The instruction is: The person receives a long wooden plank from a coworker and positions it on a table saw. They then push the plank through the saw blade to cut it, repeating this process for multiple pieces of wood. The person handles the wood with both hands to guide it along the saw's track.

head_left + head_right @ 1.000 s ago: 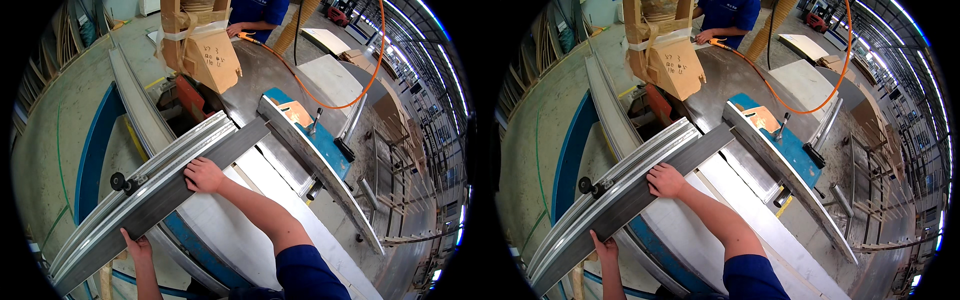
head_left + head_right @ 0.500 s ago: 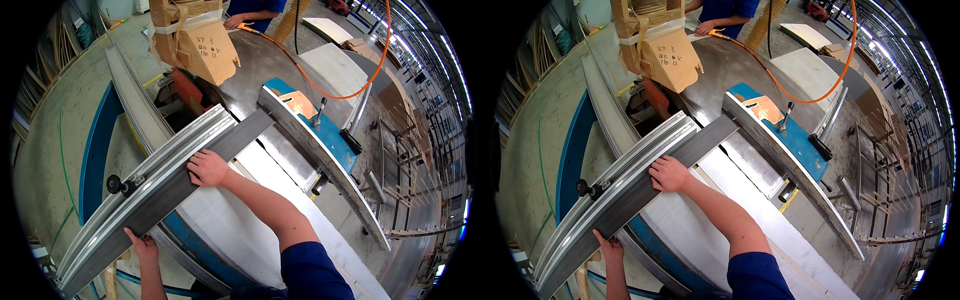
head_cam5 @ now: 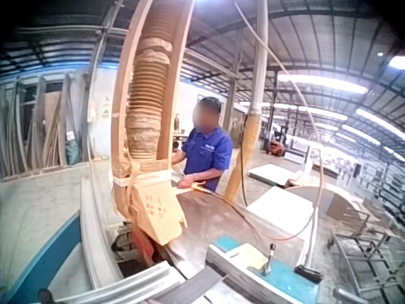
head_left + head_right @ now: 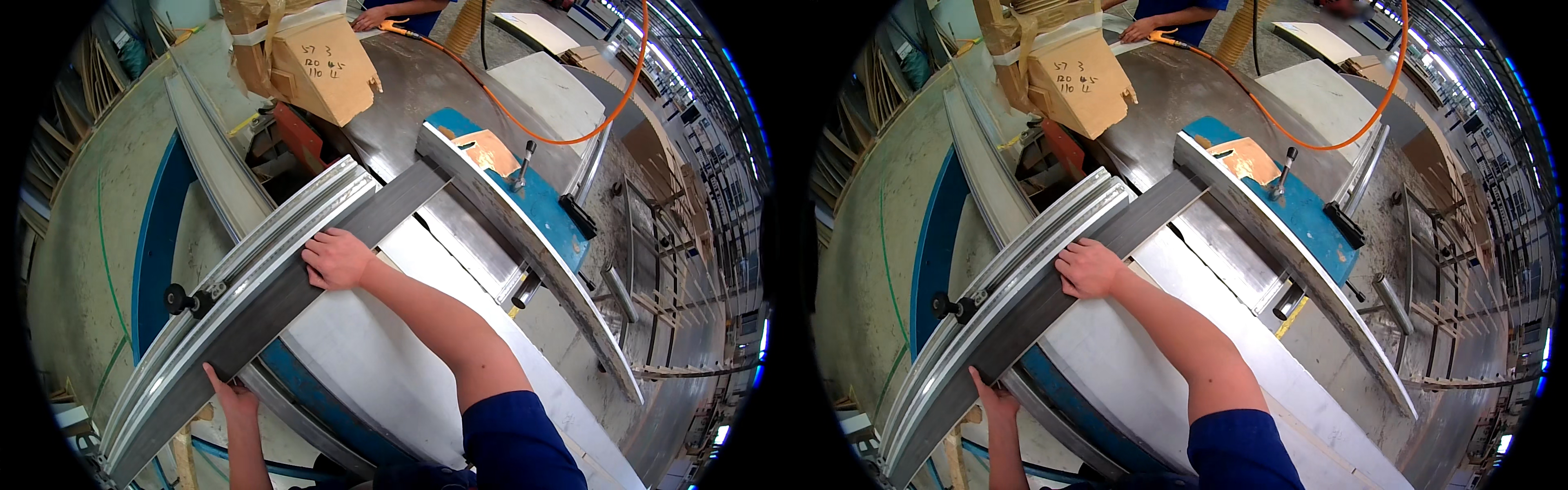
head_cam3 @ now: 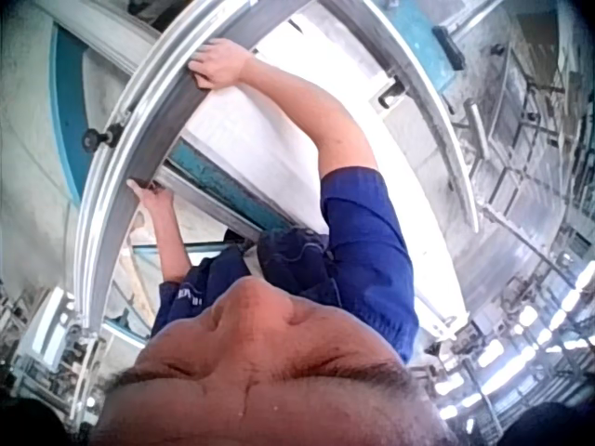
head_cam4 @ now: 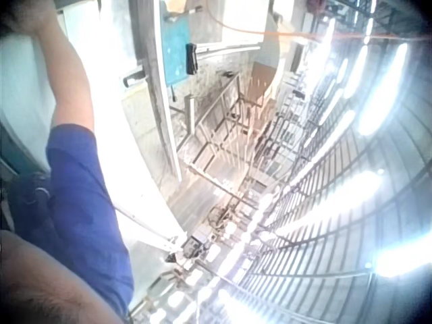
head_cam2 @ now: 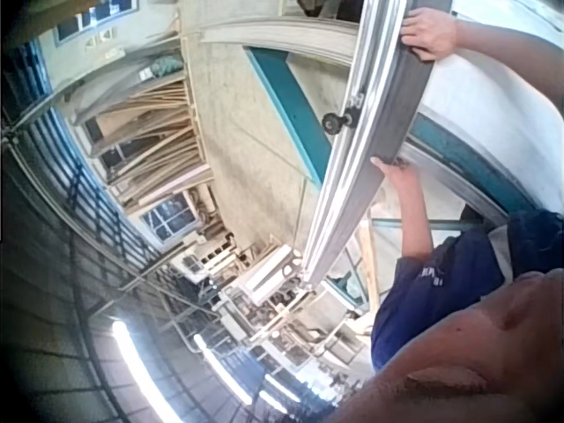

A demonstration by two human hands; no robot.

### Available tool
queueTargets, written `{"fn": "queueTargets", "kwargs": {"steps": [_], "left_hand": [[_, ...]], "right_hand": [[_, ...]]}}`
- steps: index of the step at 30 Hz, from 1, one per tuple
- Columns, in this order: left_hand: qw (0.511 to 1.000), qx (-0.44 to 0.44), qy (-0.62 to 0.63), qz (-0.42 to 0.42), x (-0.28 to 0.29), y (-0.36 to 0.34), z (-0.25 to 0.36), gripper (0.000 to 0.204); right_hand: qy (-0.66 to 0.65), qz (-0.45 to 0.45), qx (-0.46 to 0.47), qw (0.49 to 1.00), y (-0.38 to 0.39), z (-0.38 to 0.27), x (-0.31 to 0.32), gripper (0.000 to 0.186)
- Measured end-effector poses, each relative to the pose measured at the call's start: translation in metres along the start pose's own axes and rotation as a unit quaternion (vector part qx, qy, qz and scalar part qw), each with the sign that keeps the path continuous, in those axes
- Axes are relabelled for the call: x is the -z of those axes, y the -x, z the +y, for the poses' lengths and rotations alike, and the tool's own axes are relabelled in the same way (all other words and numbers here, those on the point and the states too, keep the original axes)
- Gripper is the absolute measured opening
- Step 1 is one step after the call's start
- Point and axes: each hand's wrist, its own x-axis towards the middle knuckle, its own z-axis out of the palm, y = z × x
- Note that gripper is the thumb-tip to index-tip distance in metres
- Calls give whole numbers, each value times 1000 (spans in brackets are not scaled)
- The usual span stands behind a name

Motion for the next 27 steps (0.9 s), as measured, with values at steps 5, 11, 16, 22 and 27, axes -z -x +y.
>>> {"fn": "queueTargets", "kwargs": {"steps": [5,11,16,22,27], "left_hand": [[1000,-8,-9,11,-11,14,5,71],[996,62,-5,-69,-12,27,13,75],[974,-103,-186,73,26,62,6,44],[622,-546,-494,-267,-145,110,9,16],[433,-619,-644,-118,-259,33,-15,35]], "right_hand": [[9,24,-1,1000,3,1,1,18],[7,26,-6,1000,2,1,2,17],[6,25,-12,1000,1,3,2,18],[-3,15,-23,1000,-1,2,0,19],[-7,9,-36,999,-1,3,3,20]]}}
